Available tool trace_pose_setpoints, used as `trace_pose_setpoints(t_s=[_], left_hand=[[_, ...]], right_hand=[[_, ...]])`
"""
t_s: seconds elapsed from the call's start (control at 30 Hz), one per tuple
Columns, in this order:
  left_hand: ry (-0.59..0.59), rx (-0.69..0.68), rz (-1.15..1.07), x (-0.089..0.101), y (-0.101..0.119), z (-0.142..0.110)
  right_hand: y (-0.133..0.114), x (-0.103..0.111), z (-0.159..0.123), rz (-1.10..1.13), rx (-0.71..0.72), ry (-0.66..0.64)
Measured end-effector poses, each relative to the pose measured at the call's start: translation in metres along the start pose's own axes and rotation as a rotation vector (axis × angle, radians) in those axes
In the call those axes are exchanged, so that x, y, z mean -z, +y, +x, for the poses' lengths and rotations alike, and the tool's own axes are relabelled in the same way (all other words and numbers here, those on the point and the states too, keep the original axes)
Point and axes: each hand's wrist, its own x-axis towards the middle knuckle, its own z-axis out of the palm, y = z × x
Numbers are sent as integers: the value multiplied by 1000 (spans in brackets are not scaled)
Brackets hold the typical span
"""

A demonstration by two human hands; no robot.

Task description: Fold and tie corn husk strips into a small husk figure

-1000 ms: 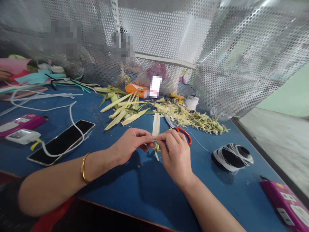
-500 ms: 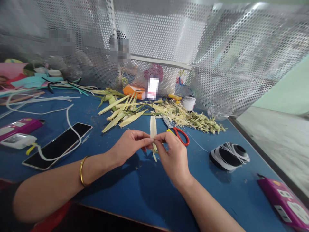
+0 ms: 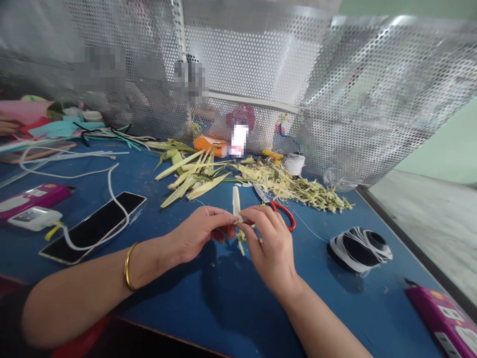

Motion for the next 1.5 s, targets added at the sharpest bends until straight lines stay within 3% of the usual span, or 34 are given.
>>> trace_pose_setpoints(t_s=[0.17, 0.5, 0.67, 1.13, 1.5], left_hand=[[-15, -8, -7, 1, -1, 0], [-59, -12, -19, 3, -2, 2], [2, -15, -29, 0, -2, 2], [63, -222, 261, 0, -1, 2], [13, -198, 219, -1, -1, 2]], right_hand=[[3, 0, -3, -86, 40, -23], [2, 0, 2, -36, 76, -2], [3, 0, 1, -66, 80, -17], [-3, -4, 0, 208, -365, -56], [-5, -4, 1, 203, -398, 18]])
